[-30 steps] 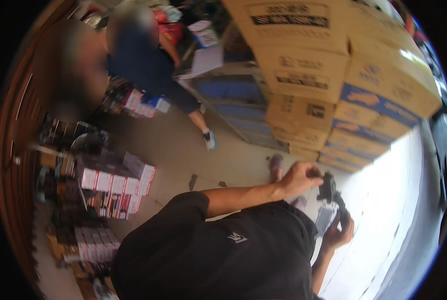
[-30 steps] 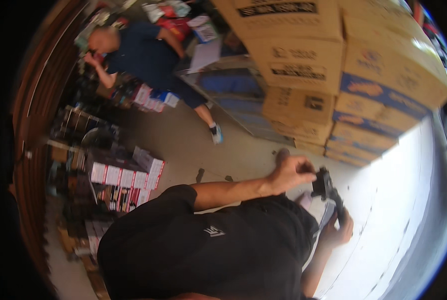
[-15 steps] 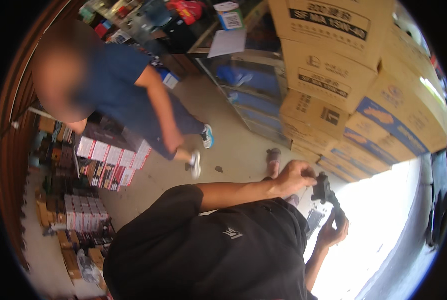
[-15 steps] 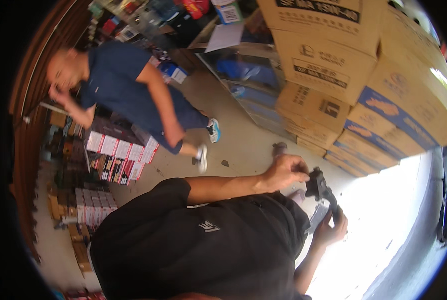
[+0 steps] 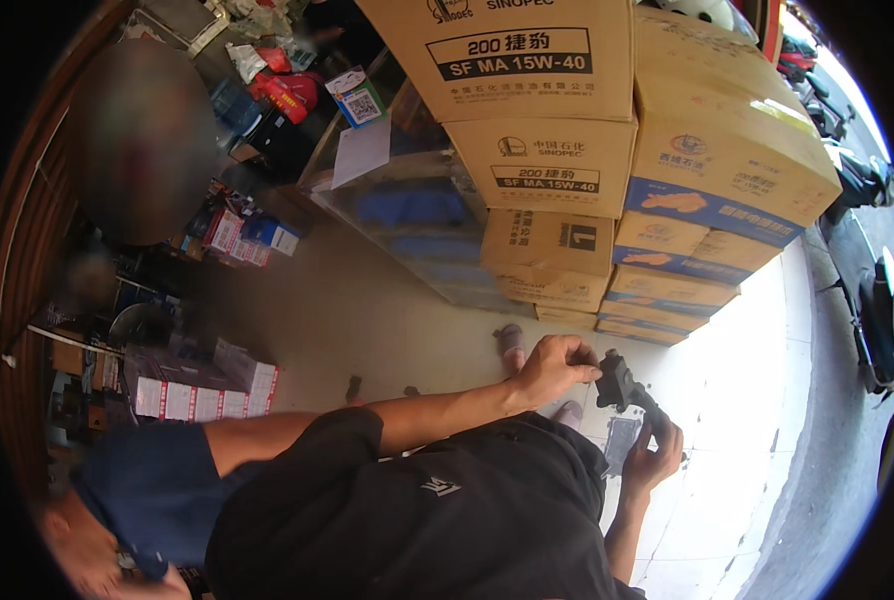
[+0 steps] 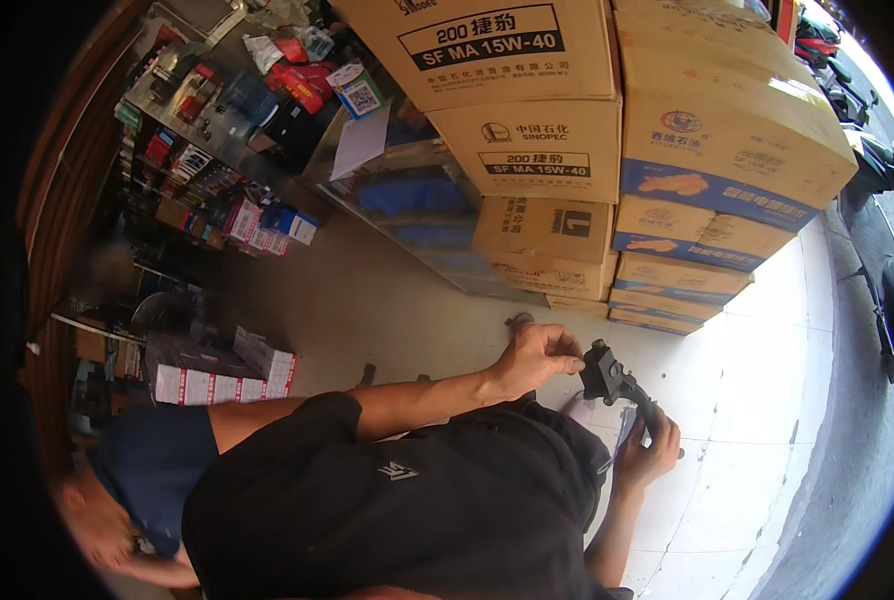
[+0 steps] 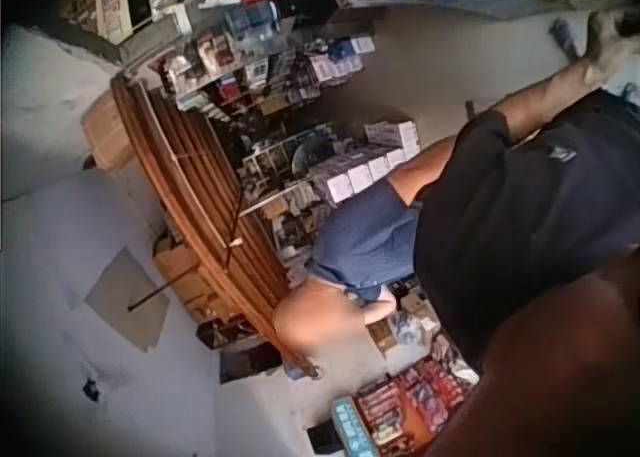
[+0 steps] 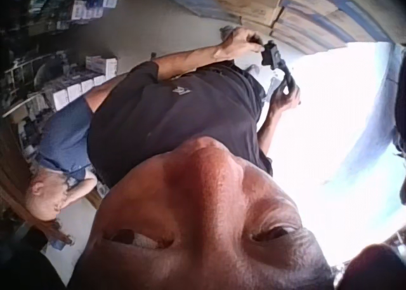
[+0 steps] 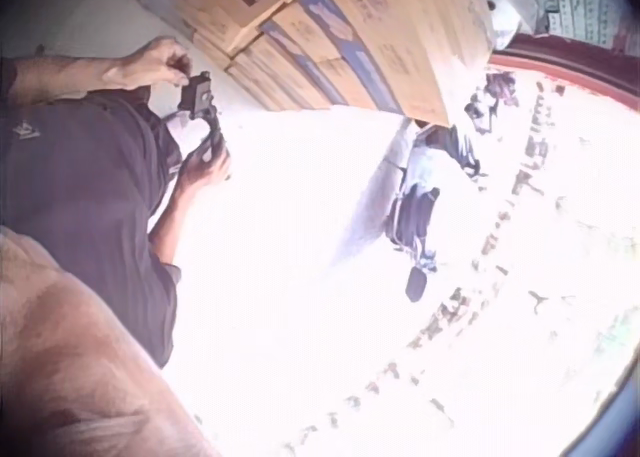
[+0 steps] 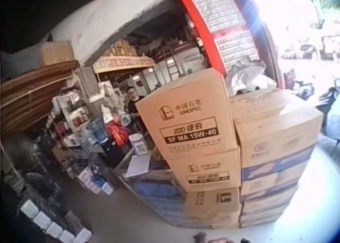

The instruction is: The person holds and manipulates a bicycle brake lever and cable, repeatedly adjusting the cable attachment and lever position while standing in a shop. The person compares the lever to another similar part and continues to adjust the cable and lever throughout the clip.

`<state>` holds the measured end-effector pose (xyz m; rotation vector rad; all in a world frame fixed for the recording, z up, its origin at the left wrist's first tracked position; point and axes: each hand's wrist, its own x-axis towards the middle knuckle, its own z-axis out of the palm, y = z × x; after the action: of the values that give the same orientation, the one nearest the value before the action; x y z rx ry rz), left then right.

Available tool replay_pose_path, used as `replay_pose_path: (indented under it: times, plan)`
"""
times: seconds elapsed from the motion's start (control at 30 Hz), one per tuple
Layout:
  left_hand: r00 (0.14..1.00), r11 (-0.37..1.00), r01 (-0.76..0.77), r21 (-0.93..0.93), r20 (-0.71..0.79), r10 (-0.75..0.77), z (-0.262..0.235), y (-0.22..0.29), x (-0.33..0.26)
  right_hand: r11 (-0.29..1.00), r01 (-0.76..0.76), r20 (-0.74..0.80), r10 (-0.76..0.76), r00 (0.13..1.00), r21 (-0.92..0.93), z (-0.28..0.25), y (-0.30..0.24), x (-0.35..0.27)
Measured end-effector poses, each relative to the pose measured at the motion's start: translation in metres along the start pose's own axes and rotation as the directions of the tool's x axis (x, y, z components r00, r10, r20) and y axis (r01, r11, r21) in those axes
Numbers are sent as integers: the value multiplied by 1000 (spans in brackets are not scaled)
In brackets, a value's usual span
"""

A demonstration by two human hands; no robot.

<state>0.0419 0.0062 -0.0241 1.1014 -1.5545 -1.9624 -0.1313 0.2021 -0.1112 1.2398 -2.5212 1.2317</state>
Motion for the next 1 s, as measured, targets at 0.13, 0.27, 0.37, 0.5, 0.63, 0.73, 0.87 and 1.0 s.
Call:
replay_pose_path:
  times: [0.13, 0.27, 0.37, 0.5, 0.63, 0.73, 0.87, 1.0]
  plan:
    - [1000, 1000, 6, 13, 17, -6, 6, 1, 3, 1000, -4, -29, 4, 1000, 4, -7, -4, 1]
    - [1000, 1000, -20, -11, 13, 20, 5, 0, 2, 1000, -4, -13, 4, 1000, 27, -8, -2, 2]
    - [999, 1000, -27, -15, -36, 26, 1, 3, -3, 998, 25, 9, -26, 1000, 57, -9, -7, 11]
    - [989, 1000, 0, -5, -148, -1, -12, 5, -14, 987, 110, 31, -114, 993, 115, 4, -17, 20]
    - [979, 994, 9, -109, -201, -31, -28, 21, -29, 973, 162, 60, -174, 983, 166, 20, -31, 31]
    - [966, 995, -14, -95, -257, -11, -41, 21, -31, 965, 178, 49, -191, 980, 194, 28, -46, 41]
    - [946, 986, -140, 85, -283, 159, -59, 37, -35, 970, 138, 58, -153, 987, 201, 32, -66, 51]
    - [933, 975, -215, 64, -281, 224, -92, 23, -34, 968, 93, 60, -109, 992, 233, 41, -91, 57]
